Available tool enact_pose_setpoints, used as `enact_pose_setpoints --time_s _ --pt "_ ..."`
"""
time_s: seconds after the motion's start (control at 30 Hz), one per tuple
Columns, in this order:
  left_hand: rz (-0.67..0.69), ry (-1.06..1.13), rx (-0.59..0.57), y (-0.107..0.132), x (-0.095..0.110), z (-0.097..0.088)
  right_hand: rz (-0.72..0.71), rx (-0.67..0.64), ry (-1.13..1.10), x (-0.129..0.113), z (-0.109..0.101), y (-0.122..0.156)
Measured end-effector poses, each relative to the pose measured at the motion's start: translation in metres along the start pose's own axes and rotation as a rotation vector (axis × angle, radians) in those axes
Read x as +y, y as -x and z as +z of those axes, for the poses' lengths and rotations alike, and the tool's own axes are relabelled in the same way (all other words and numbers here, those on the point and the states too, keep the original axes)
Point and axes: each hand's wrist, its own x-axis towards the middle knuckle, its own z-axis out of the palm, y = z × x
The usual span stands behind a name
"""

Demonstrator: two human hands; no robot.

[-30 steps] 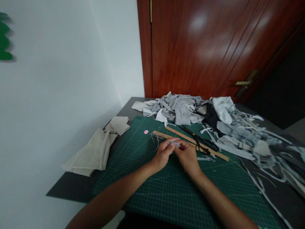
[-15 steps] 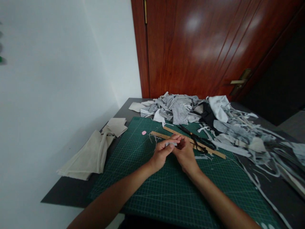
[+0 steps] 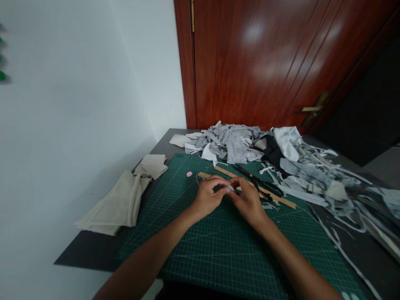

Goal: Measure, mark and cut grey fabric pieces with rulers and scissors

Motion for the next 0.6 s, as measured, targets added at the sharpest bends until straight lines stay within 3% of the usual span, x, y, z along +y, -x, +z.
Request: enact_pose_setpoints --time_s 0.17,0.33,0.47,0.6 --pt "-0.127 0.144 -0.002 -0.0036 -0.0089 -0.0014 -0.028 -0.043 -0.007 -0.0039 -0.0038 -0.0020" --pt "-0.270 0.406 0.102 -0.0060 -0.0108 0.0012 0.183 0.052 -0.340 -0.0060 -0.0008 -0.0058" --pt "-0.251 0.485 0.097 -0.0070 -0.0074 -0.0010 0.336 0.042 -0.608 -0.0080 0.0013 -0.0085" --pt "-0.237 0.486 0.119 -0.0072 -0.0076 -0.0041 0.375 0.061 -0.677 -0.0086 0.0015 -0.0096"
